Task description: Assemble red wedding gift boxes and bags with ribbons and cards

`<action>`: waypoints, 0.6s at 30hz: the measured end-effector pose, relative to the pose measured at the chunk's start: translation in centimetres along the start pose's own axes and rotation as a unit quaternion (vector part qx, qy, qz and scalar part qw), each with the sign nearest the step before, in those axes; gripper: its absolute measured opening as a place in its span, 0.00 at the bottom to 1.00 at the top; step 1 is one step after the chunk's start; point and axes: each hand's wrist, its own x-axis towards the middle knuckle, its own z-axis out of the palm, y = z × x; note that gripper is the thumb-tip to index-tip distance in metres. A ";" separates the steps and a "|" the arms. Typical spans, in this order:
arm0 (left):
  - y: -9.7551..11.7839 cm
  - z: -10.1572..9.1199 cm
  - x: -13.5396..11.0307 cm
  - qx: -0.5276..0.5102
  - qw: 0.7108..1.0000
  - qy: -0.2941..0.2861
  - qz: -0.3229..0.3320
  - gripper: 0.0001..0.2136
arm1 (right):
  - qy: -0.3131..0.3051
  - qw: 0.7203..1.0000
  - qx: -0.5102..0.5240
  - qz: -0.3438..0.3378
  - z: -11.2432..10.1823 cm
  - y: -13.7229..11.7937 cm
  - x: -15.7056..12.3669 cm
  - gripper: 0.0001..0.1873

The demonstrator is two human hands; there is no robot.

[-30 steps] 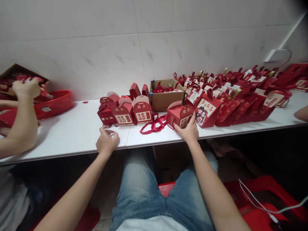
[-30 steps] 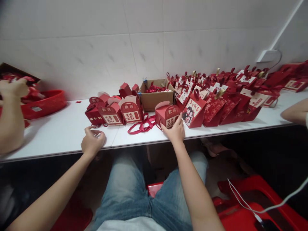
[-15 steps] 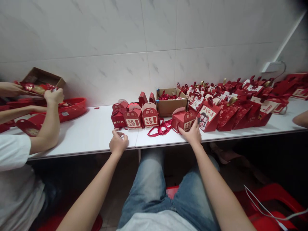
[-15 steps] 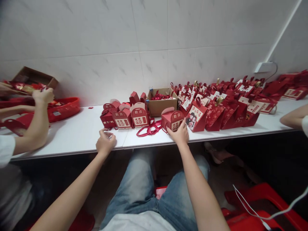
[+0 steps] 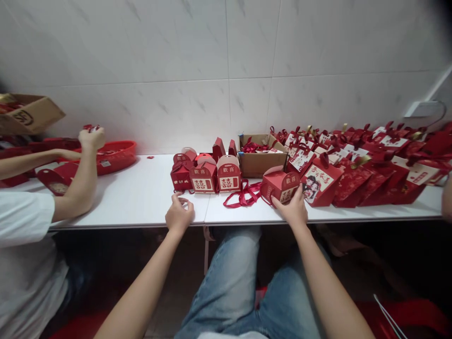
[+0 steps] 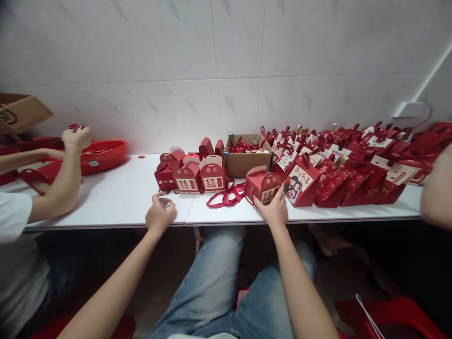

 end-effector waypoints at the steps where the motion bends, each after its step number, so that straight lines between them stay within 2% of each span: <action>1: 0.0 0.0 0.1 0.003 1.000 -0.001 -0.002 0.18 | -0.001 1.000 0.000 0.001 0.0 0.0 0.0 0.62; 12: 0.2 0.4 0.8 0.022 0.999 -0.021 -0.013 0.16 | 0.015 1.000 -0.004 -0.001 0.4 0.1 -0.1 0.63; 18: -0.7 1.2 1.0 0.023 0.999 -0.002 -0.022 0.14 | -0.005 1.000 -0.012 0.009 0.5 0.9 -0.3 0.65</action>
